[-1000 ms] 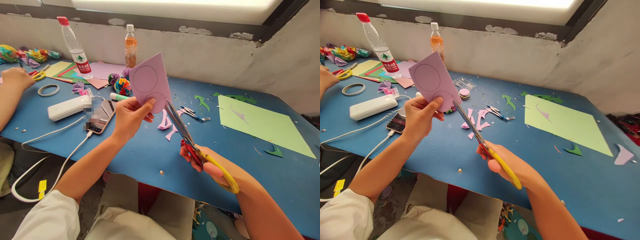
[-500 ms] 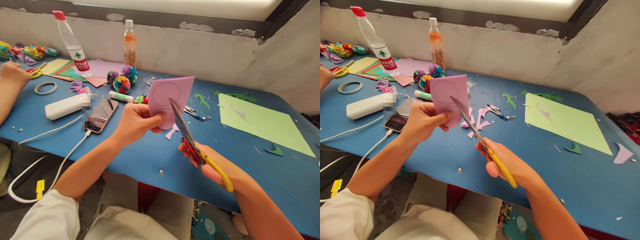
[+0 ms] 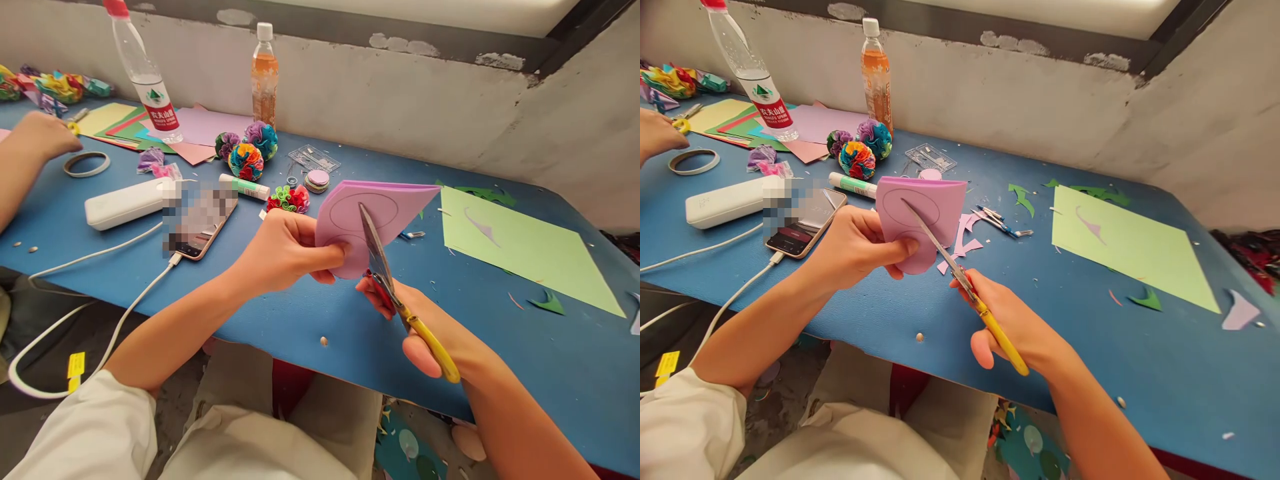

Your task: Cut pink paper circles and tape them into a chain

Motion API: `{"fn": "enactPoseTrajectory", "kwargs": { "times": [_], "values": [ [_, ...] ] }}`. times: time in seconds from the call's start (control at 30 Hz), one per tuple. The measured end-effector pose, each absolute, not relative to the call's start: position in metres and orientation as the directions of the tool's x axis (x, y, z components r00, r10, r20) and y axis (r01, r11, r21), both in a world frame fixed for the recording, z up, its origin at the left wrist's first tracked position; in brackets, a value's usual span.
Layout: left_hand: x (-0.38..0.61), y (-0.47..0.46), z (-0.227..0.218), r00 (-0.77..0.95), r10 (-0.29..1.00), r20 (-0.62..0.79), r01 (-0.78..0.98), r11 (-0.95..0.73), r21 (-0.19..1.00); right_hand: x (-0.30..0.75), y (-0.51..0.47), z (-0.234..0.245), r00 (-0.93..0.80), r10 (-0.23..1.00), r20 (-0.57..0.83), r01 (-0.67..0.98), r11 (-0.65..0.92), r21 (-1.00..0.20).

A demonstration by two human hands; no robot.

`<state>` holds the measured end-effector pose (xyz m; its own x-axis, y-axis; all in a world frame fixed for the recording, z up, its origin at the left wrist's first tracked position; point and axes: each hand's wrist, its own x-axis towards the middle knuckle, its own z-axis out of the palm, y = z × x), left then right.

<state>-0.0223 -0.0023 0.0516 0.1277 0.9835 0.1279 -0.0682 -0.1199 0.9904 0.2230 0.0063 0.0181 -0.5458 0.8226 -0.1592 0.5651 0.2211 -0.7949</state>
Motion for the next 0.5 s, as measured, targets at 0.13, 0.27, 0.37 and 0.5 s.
{"fn": "enactPoseTrajectory", "kwargs": {
  "times": [0.13, 0.27, 0.37, 0.5],
  "values": [
    [-0.0247, -0.0019, 0.0529, 0.141, 0.983, 0.116, -0.066, -0.107, 0.992, 0.2239, 0.0052, 0.0211, -0.568, 0.808, -0.156, 0.558, 0.239, -0.795],
    [-0.027, -0.0005, 0.0546, 0.148, 0.983, 0.112, -0.064, -0.104, 0.993, 0.2261, 0.0042, 0.0221, -0.583, 0.794, -0.175, 0.56, 0.237, -0.794],
    [-0.0286, 0.0009, 0.0557, 0.158, 0.982, 0.102, -0.043, -0.096, 0.994, 0.2254, 0.0041, 0.0221, -0.58, 0.795, -0.176, 0.556, 0.229, -0.799],
    [-0.03, 0.002, 0.057, 0.178, 0.981, 0.08, -0.014, -0.078, 0.997, 0.2221, 0.0042, 0.0234, -0.553, 0.8, -0.232, 0.609, 0.198, -0.768]
  ]
}}
